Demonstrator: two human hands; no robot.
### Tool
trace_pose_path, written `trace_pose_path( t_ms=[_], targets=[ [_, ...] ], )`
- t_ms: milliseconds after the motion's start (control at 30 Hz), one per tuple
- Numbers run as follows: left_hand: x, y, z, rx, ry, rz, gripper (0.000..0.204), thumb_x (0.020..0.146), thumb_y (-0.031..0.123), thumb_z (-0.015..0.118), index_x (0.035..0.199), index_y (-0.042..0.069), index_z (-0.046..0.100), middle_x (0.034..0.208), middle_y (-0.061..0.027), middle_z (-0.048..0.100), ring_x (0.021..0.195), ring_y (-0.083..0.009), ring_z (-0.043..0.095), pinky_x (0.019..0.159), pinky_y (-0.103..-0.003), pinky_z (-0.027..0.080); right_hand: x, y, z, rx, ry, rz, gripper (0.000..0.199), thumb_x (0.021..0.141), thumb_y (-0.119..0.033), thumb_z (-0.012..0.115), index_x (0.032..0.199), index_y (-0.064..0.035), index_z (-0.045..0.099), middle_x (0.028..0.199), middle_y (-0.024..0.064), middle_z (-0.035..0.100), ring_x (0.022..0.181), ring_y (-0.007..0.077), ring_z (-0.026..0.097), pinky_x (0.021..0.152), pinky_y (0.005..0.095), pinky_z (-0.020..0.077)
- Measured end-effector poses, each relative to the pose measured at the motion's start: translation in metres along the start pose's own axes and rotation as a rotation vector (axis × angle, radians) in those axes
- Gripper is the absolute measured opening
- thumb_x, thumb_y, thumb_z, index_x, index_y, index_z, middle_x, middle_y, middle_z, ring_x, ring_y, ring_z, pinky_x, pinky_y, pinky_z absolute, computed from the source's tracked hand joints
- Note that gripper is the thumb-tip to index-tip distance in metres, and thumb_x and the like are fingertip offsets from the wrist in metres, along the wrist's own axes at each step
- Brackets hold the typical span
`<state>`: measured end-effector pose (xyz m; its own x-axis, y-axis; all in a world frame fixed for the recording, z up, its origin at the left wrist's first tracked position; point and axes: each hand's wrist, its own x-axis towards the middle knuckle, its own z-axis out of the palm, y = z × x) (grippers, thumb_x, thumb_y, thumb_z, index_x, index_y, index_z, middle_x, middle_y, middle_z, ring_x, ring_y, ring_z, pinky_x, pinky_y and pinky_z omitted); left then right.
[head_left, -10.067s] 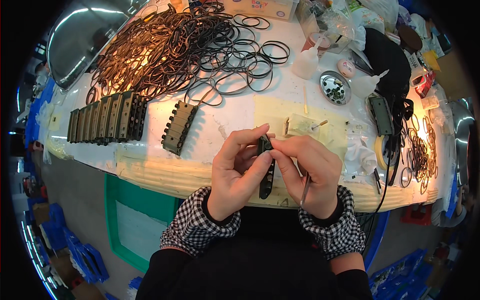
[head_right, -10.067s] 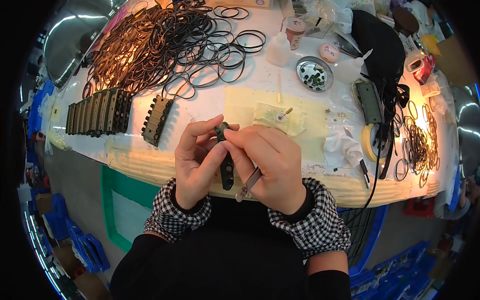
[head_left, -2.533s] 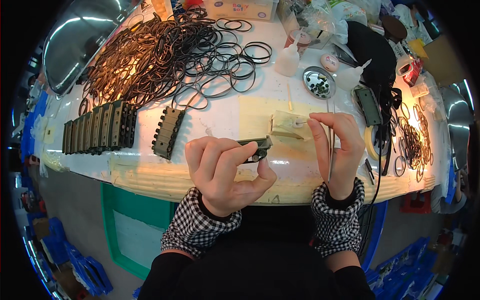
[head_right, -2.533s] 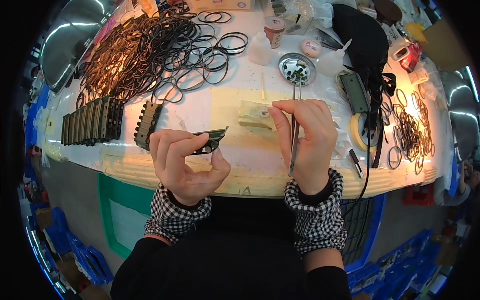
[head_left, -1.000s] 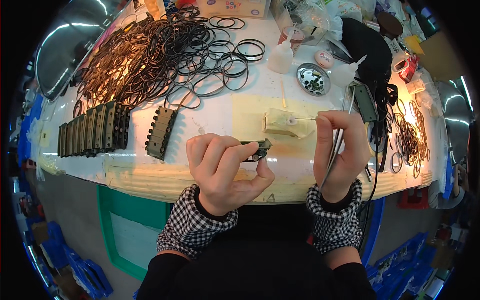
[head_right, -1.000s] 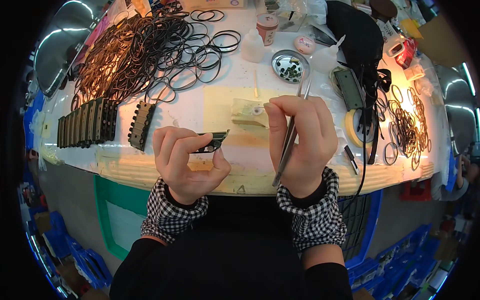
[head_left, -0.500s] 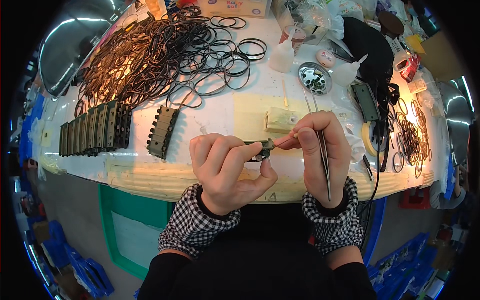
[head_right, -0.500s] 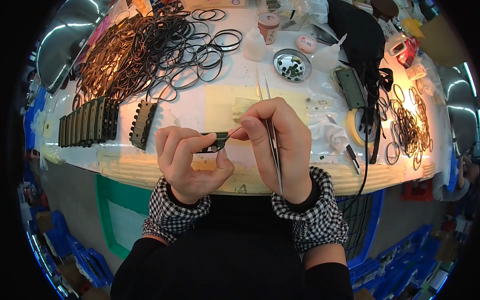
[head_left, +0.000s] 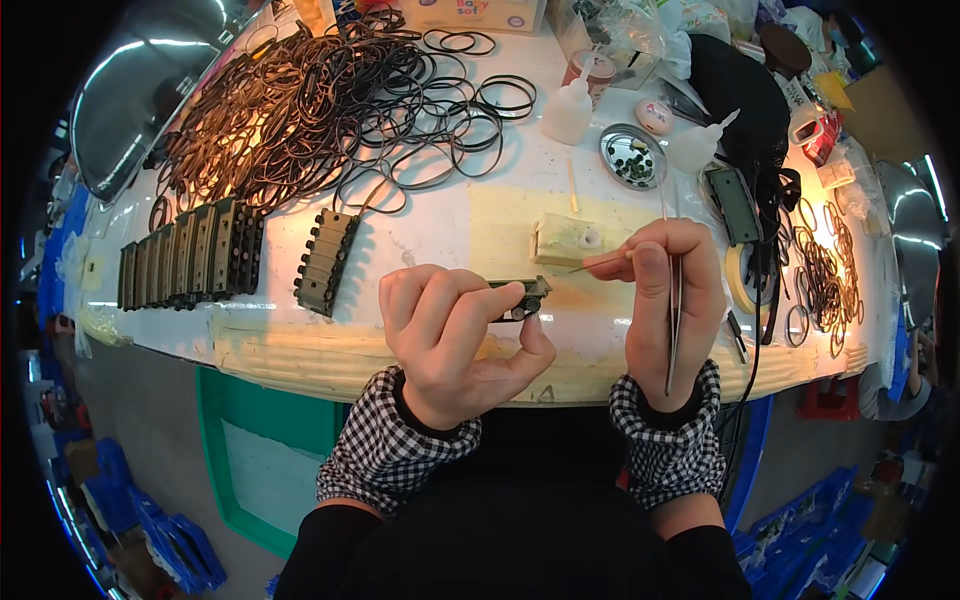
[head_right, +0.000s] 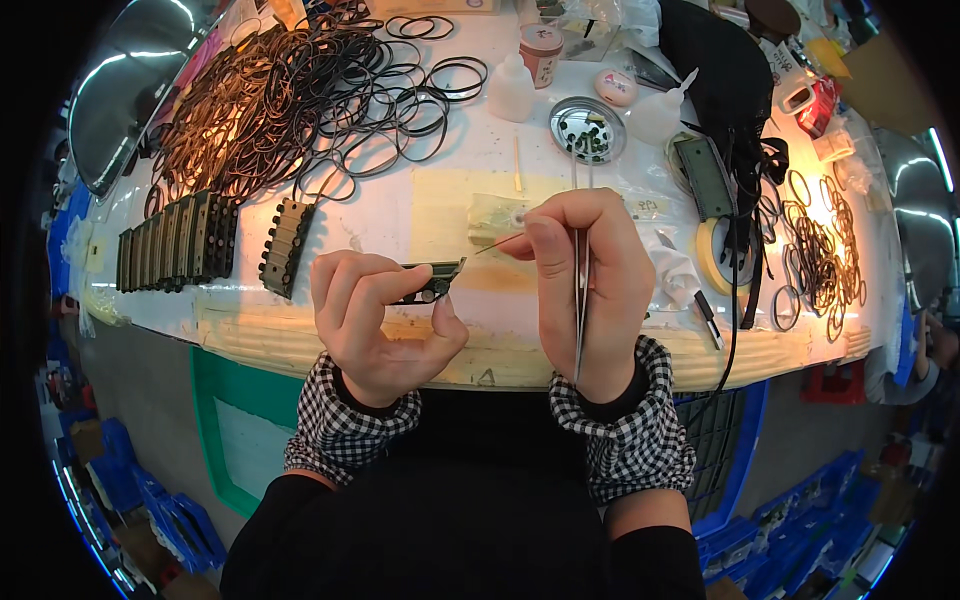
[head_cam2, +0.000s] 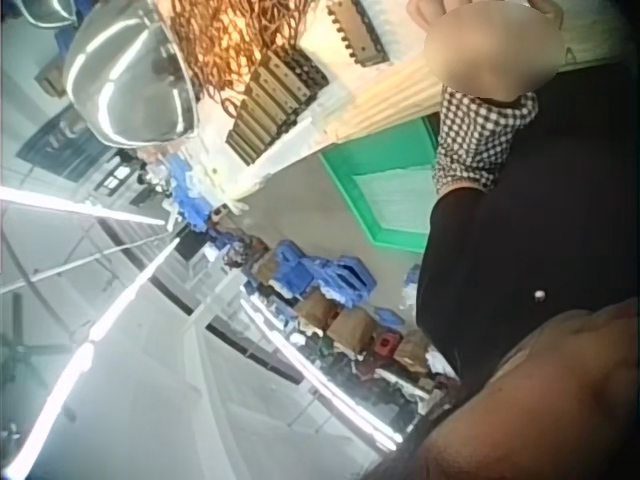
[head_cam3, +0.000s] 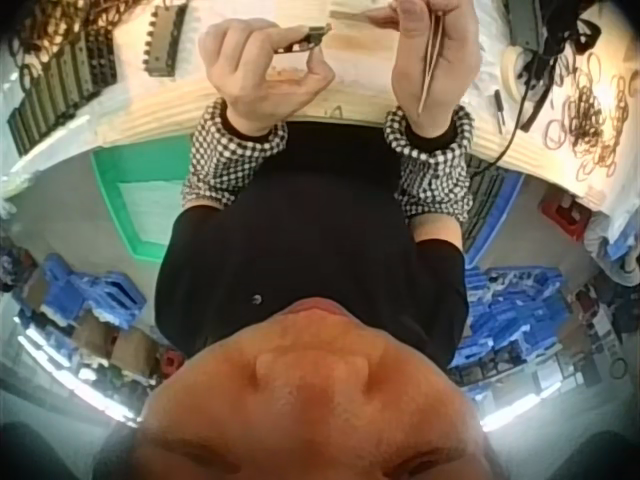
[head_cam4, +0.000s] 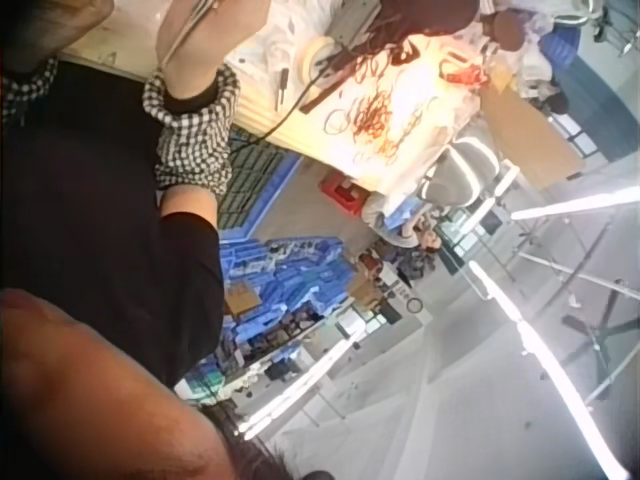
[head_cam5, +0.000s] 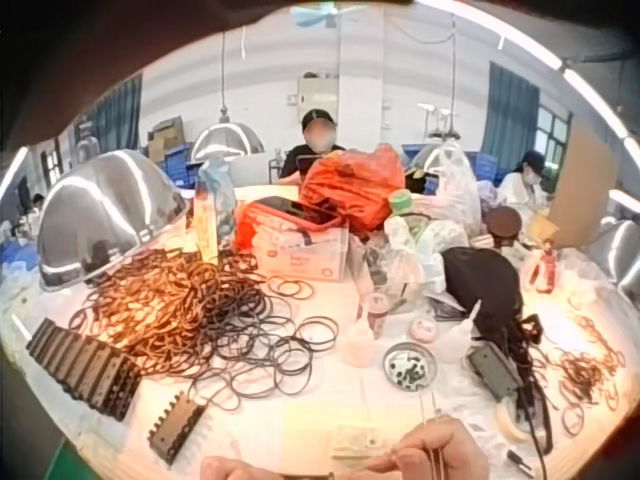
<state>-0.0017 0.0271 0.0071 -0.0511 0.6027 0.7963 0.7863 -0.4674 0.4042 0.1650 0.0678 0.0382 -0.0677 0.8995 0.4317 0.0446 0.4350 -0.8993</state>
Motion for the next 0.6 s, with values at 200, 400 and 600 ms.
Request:
trace_pose_path(
  t_ms=[200,400,600],
  targets=[
    [-0.001,0.000,-0.001,-0.004,-0.003,-0.005,0.028,0.053,0.015,0.073,0.079,0.011,0.065,0.073,-0.0008,0.055,0.072,-0.0212,0.049,0.067,-0.033,0.037,0.016,0.013,-0.009,-0.634,0.076,-0.399,0.011,0.083,-0.001,0.068,0.088,-0.0013,0.059,0.077,0.0097,0.057,0.064,0.0223,0.057,0.057,0.0304,0.0442],
    [0.000,0.000,0.000,0.017,0.013,-0.005,0.027,0.053,0.016,0.073,0.078,0.012,0.065,0.073,-0.0003,0.055,0.072,-0.0208,0.050,0.067,-0.033,0.037,0.014,0.014,-0.009,-0.709,-0.054,-0.277,0.018,0.084,-0.008,0.070,0.098,-0.0017,0.061,0.079,0.0095,0.059,0.067,0.0241,0.058,0.060,0.0311,0.0467],
    [-0.001,0.000,0.000,0.031,0.027,-0.011,0.027,0.052,0.016,0.073,0.078,0.012,0.065,0.073,0.0001,0.055,0.071,-0.0201,0.051,0.068,-0.034,0.036,0.006,-0.015,-0.015,-0.429,-0.101,-0.223,0.042,0.086,-0.012,0.071,0.122,0.0027,0.055,0.091,0.0099,0.066,0.080,0.0181,0.064,0.073,0.0299,0.0503]
  ],
)
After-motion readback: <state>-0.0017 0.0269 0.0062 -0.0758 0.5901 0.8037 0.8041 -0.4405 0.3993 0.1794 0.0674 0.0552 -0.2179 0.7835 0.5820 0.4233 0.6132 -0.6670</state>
